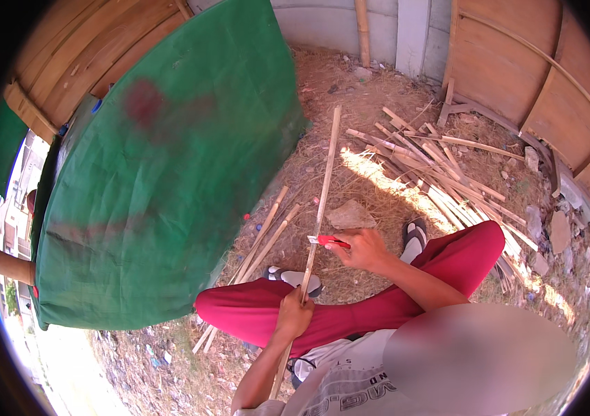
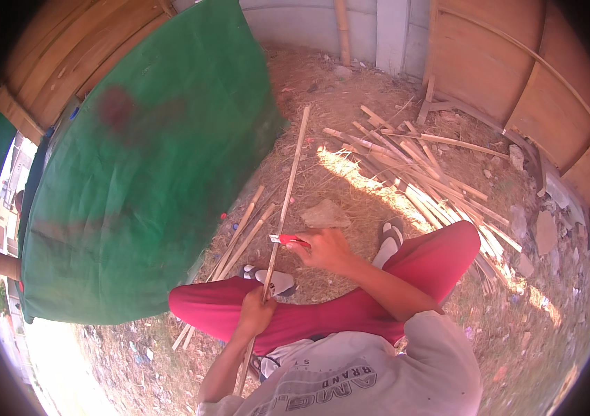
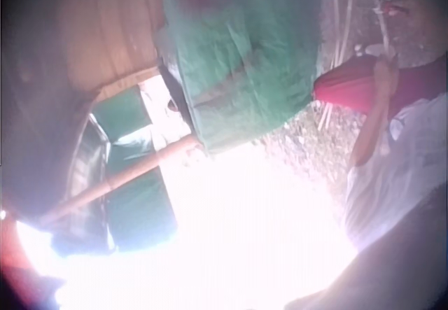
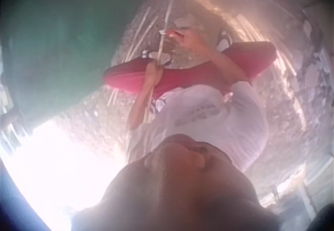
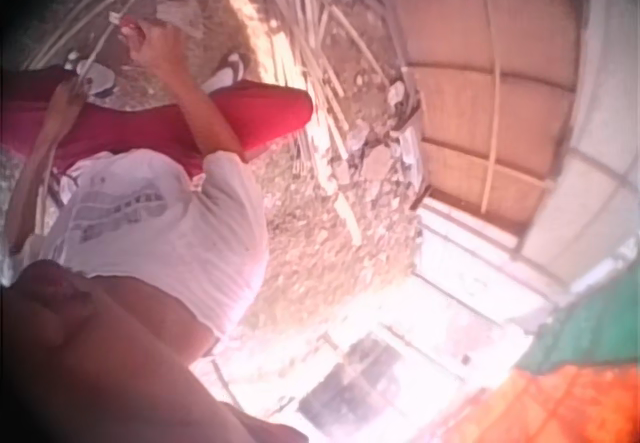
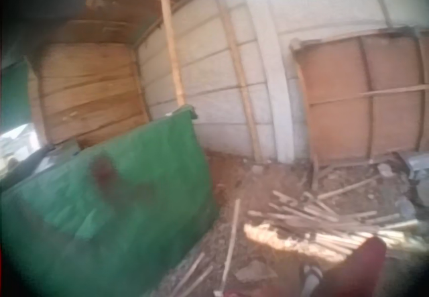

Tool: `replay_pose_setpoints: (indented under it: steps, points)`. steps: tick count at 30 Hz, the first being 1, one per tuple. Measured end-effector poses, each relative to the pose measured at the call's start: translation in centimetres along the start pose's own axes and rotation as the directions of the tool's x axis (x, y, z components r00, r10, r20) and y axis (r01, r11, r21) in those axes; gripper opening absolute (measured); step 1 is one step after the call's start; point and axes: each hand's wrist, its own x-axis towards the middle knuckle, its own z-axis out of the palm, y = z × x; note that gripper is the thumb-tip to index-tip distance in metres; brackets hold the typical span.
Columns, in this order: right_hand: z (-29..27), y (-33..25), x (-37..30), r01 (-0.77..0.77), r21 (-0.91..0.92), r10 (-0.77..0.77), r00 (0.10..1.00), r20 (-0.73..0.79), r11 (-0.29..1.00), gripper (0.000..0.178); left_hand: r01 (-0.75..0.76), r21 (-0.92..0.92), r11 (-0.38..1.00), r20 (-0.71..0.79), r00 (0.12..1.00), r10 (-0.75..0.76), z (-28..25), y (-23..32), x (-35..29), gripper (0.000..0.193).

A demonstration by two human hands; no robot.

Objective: The person sits cross-legged on the ground and uses a red utility knife to shave thin strips from a long wooden stick. The person holds the stick with the left hand and repeatedly scrapes the knife along its length, creating wood shavings that fall to the ground.

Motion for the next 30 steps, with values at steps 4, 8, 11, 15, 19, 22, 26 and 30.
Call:
replay_pose_setpoints:
  steps: [4, 8, 11, 15, 19, 22, 26, 30]
  points:
    - [0.6, -0.3, 0.0, 0.043, 0.013, -0.042, 0.998, -0.046, 0.999, 0.032, 0.032, -0.005, 0.999, 0.020, 0.999, -0.032, -0.9, 0.4, -0.6, 0.015]
    - [1.5, 0.1, 0.0, -0.013, -0.009, 0.013, 1.000, -0.020, 1.000, 0.032, -0.025, -0.010, 1.000, 0.036, 0.999, 0.026, -0.9, -0.9, 0.0, 0.017]
    - [1.5, 1.8, 0.7, -0.192, -0.063, 0.190, 0.981, -0.028, 0.979, 0.034, -0.006, 0.003, 1.000, 0.084, 0.996, 0.006, -0.4, -1.5, 0.0, 0.018]
    - [-2.8, 7.4, 2.9, -0.493, -0.120, 0.490, 0.870, -0.057, 0.862, 0.039, 0.064, 0.053, 0.997, 0.191, 0.979, -0.073, -0.4, -2.1, -3.0, 0.018]
    - [-3.6, 10.4, 3.3, -0.570, -0.086, 0.557, 0.820, -0.132, 0.817, 0.040, 0.092, 0.024, 0.996, 0.227, 0.969, -0.095, -1.9, -2.9, -6.2, 0.017]
    - [-3.6, 11.0, 3.5, -0.621, -0.039, 0.607, 0.776, -0.174, 0.783, 0.040, 0.161, 0.062, 0.985, 0.261, 0.950, -0.172, -3.7, -1.9, -8.5, 0.016]
    - [-2.7, 16.5, 2.6, -0.724, -0.031, 0.704, 0.679, -0.208, 0.690, 0.044, 0.061, 0.116, 0.991, 0.237, 0.968, -0.087, -4.7, -5.2, -11.7, 0.015]
    - [-1.6, 21.0, 1.7, -0.828, 0.079, 0.816, 0.525, -0.241, 0.556, 0.048, 0.008, 0.153, 0.988, 0.116, 0.993, -0.026, -5.2, -7.9, -14.1, 0.015]
